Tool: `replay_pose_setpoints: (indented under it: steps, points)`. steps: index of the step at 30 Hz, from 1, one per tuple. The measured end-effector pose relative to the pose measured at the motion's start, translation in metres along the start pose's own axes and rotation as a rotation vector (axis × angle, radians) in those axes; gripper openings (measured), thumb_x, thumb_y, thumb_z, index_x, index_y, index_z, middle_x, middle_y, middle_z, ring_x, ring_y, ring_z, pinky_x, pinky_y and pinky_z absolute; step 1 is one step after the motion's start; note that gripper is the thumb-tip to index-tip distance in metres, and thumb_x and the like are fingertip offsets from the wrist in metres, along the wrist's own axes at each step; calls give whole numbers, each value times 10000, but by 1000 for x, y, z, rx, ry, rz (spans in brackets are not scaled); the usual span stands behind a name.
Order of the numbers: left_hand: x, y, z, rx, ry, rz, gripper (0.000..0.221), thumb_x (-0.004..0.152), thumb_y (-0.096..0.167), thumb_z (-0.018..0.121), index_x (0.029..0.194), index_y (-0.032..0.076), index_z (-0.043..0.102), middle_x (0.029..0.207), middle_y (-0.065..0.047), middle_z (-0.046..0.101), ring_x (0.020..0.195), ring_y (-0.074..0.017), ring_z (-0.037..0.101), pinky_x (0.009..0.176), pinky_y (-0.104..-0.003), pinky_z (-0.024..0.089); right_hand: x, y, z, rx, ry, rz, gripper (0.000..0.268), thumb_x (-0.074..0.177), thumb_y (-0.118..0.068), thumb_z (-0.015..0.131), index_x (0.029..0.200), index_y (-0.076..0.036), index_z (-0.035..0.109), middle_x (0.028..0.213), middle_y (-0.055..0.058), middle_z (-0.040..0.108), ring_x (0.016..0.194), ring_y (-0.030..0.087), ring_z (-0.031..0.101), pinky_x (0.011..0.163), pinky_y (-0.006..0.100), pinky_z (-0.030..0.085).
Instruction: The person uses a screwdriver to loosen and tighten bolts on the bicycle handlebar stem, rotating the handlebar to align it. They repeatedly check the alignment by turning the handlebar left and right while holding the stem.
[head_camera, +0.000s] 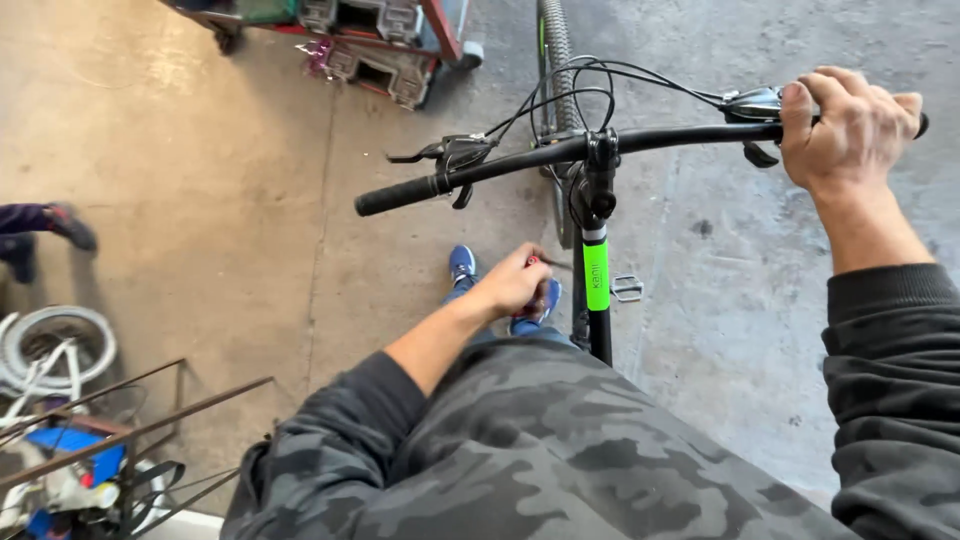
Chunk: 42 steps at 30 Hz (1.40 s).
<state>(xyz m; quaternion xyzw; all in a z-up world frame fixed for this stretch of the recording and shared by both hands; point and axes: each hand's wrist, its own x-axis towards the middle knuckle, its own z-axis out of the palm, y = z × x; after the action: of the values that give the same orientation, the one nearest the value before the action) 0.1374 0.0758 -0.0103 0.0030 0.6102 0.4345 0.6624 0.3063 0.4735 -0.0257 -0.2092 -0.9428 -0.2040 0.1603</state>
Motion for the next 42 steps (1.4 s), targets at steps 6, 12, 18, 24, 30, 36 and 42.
replay_pose_setpoints:
  steps: [6, 12, 18, 24, 30, 36, 42]
  points:
    - [51, 1, 14, -297, 35, -85, 337, 989, 223, 538, 1281, 112, 412, 839, -174, 599, 548, -261, 609, 453, -379, 520, -12, 8, 10, 39, -105, -25, 365, 1355, -430, 569, 1217, -281, 872, 1329, -94, 843, 1052, 113, 760, 1051, 320, 401]
    - [58, 12, 22, -248, 104, -138, 115, 986, 151, 533, 1091, 108, 514, 734, -104, 524, 490, -217, 527, 394, -360, 485, -7, -5, -7, -13, -71, -5, 437, 1304, -483, 480, 1167, -315, 860, 1265, -144, 834, 919, 54, 724, 967, 251, 362]
    - [52, 23, 21, -229, 119, -138, 72, 987, 140, 520, 1010, 71, 525, 697, -104, 521, 489, -210, 530, 396, -363, 481, -5, -12, -6, 80, -70, 40, 495, 1338, -511, 472, 1184, -257, 868, 1278, -88, 837, 912, 95, 704, 1023, 299, 331]
    - [47, 28, 18, -216, 164, -182, 83, 1006, 137, 486, 1051, 76, 520, 723, -94, 486, 475, -192, 504, 366, -348, 454, 0, -18, -15, 100, -50, 57, 373, 1264, -458, 584, 1167, -251, 879, 1266, -82, 842, 917, 105, 730, 1019, 284, 352]
    - [42, 39, 20, -184, 164, -188, 109, 1006, 146, 475, 1063, 63, 516, 755, -99, 501, 502, -184, 530, 396, -340, 473, -2, -16, -13, 97, -42, 64, 399, 1282, -478, 567, 1161, -257, 877, 1265, -92, 840, 906, 98, 720, 1021, 290, 340]
    - [36, 44, 25, -85, 173, -166, 216, 1005, 157, 479, 1178, 29, 494, 777, -110, 531, 507, -189, 568, 404, -340, 497, -4, -15, -11, 91, -35, 69, 398, 1282, -477, 564, 1155, -264, 875, 1258, -93, 841, 899, 92, 723, 1021, 287, 343]
    - [25, 38, 34, 25, 170, 4, 327, 1062, 270, 474, 1265, 14, 463, 813, -87, 549, 529, -182, 636, 466, -300, 535, -2, -15, -13, 105, -40, 83, 351, 1246, -431, 586, 1142, -255, 872, 1264, -89, 840, 883, 91, 714, 1026, 278, 342]
